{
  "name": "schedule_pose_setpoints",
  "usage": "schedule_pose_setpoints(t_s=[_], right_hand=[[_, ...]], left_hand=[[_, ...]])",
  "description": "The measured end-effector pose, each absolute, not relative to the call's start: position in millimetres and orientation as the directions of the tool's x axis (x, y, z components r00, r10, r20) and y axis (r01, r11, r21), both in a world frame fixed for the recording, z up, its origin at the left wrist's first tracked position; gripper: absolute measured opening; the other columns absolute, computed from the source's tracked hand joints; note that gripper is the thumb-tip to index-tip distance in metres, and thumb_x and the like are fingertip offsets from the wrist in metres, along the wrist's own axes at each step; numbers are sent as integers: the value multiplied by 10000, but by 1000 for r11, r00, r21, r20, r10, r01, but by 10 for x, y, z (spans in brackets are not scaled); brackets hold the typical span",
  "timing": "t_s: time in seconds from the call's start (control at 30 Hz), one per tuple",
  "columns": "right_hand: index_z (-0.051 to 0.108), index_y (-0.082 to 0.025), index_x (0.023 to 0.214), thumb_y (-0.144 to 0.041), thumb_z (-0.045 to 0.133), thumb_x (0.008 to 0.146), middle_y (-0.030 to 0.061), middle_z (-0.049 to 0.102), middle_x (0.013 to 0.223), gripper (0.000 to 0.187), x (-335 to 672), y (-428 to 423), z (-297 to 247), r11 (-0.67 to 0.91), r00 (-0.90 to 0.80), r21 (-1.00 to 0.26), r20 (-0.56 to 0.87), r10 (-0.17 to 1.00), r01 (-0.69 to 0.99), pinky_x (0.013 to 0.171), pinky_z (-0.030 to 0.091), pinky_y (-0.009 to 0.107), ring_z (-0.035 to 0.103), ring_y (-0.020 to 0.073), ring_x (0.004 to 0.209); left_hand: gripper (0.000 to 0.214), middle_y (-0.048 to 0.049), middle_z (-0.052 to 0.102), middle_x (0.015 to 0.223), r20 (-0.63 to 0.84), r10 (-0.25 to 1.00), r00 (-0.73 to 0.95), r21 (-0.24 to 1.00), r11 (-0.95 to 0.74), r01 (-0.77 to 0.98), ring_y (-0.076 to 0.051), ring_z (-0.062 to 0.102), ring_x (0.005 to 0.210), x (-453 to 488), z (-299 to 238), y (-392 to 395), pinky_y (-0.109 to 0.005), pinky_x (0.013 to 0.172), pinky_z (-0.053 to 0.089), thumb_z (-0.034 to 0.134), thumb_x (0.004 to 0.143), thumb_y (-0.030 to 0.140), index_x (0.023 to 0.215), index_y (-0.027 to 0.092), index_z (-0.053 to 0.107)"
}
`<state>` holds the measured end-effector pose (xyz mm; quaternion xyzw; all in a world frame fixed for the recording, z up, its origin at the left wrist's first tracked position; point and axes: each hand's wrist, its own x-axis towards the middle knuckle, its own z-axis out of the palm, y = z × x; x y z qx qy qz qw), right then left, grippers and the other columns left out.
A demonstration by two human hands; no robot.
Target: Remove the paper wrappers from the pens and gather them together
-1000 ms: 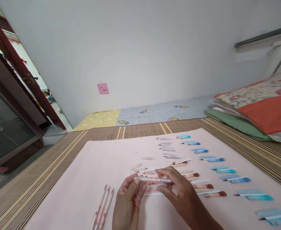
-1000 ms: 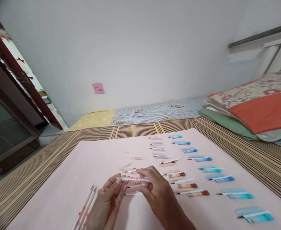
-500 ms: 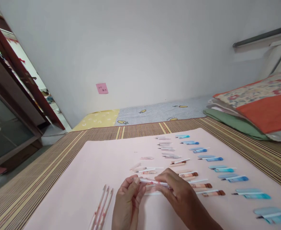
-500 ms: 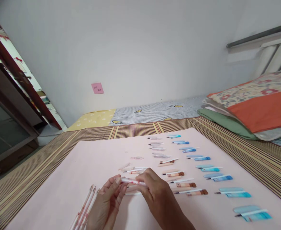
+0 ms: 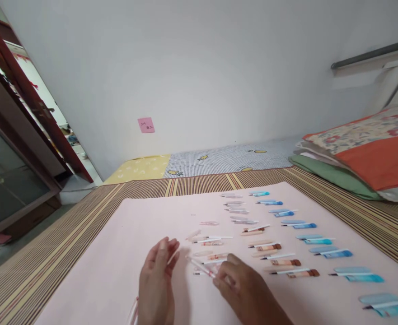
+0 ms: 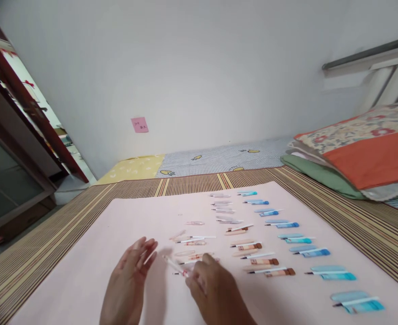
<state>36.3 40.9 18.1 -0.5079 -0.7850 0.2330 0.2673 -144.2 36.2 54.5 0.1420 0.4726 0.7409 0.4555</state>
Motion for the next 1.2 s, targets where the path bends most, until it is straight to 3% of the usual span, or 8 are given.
schedule_pose_setpoints(t_s=[0.13,0.3,0.4,0.5,0.63,0.77,1.0,1.2], right_hand=[[652,-212,746,-237,624,752,56,711,712,39,-76,312,-172,258,-369,-582,-78,926,771,600,424,278,670,226,674],[734,-198,913,-222,661,675,143,781,862,250,-593,247,-402,247,-437,-568,-226,871,785,670,495,357,735,343,819],[735,-243,949,-201,682,654,89,791,828,302,-665,243,-283,252,-504,-690,-188,843,679,656,510,329,743,284,767],[718,-282,1015,-213,654,739,22,783,779,292,-500,462,-12,314,-495,-760,-10,869,568,649,520,287,725,208,705],[697,-207,904,-168,464,919,22,748,878,236,-165,1268,269,394,-402,-680,156,902,619,744,499,272,688,171,826],[681,-154,974,-242,526,975,60,708,1028,178,-150,2149,244,387,-396,-565,114,911,729,891,507,377,653,199,984],[599,-162,1231,-325,617,951,92,626,1238,325,-621,2621,22,429,-488,-399,-55,871,811,880,552,435,644,228,1043],[598,-153,1232,-326,625,945,98,623,1242,336,-475,2741,8,381,-472,-487,-76,878,786,883,550,436,641,234,1051]], left_hand=[[103,-63,727,881,-270,743,-612,789,-194,-583,-160,708,847,-1706,574,336,-247,752,587,632,874,199,857,149,720],[127,-68,707,858,-364,727,-582,727,-169,-665,-154,705,785,-1822,554,344,-247,705,597,584,884,122,853,136,706],[125,-69,702,872,-378,733,-565,701,-172,-692,-152,702,789,-1847,543,350,-246,703,598,579,888,113,868,131,701],[130,-71,697,889,-381,739,-555,679,-183,-711,-146,699,795,-1870,543,346,-243,703,600,568,895,104,901,126,696],[141,-61,682,850,-415,735,-536,643,-180,-744,-121,685,733,-1888,558,348,-217,661,588,548,895,72,898,118,682],[156,-56,671,806,-449,714,-537,633,-170,-755,-111,673,670,-1907,561,378,-199,605,569,525,901,70,887,113,674],[148,-52,678,767,-491,713,-500,610,-128,-782,-123,678,629,-1913,463,436,-206,574,563,538,886,75,890,128,676],[136,-66,681,771,-468,743,-479,615,-115,-780,-123,675,629,-1793,471,428,-211,584,571,553,877,58,882,105,681]])
